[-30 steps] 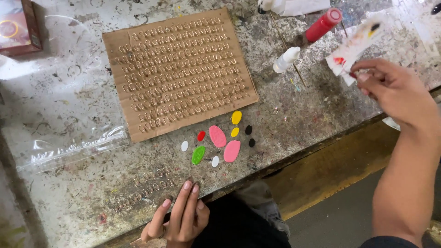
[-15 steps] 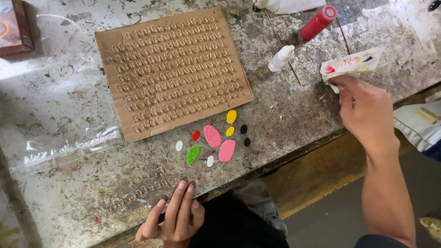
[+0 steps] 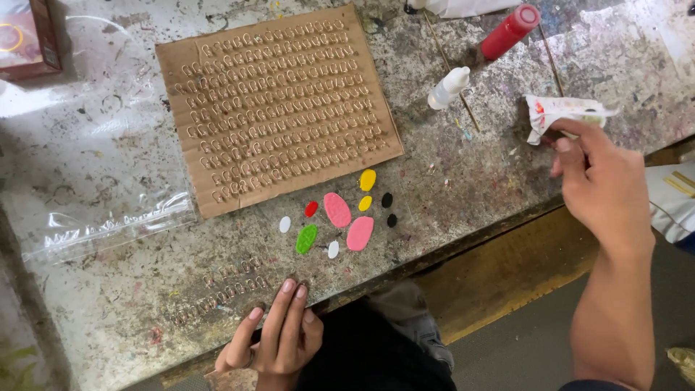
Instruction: The person uses a small brush to apply red paint from a bottle onto a clear plastic sheet, then paints small metallic jewelry pieces arranged on the table. The person repeatedly dips the brush into the paint and applies it to individual items.
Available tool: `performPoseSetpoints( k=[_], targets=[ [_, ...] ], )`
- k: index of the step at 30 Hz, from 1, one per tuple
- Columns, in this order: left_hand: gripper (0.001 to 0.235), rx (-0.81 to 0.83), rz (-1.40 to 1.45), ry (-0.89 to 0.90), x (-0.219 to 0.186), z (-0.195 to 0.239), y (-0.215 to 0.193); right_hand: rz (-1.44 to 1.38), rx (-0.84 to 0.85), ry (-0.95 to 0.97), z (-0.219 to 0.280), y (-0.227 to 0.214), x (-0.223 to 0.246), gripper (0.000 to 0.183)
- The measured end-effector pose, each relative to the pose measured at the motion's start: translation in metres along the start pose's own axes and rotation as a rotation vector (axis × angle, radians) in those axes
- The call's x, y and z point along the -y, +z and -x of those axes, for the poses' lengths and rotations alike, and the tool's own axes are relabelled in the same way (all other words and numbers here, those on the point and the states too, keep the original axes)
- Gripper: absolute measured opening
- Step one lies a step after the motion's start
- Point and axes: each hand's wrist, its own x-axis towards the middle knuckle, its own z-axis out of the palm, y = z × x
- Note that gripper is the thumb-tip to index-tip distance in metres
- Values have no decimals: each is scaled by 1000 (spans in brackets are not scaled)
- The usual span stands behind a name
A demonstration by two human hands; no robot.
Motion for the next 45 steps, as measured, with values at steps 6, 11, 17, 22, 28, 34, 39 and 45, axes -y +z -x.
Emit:
performPoseSetpoints(
  k=[6,11,17,22,28,34,39,45],
  targets=[
    [33,-14,-2,-1,0,1,-1,224,57,-4,5,5,-3,40],
    [35,-51,-1,21,1,0,2,55,-31,78,21,4,3,27],
    [36,-79,14,-8,-2,-3,2,168,-40,69,31,7,-12,30],
    [35,-45,24,-29,-1,-3,-5,-161,-223,-105,51,30,-8,18],
    [32,-94,55,-17,3,-6,-5,-861,-598,-423,58,104,30,22],
    [31,-170,138,84,22,28,-8,-716,-981,-550,73,150,76,21],
    [21,-87,123,216,67,112,-8,-467,-987,-638,97,194,57,29],
    [34,-34,-151,267,72,147,10,-351,-973,-717,100,236,19,24]
  ],
)
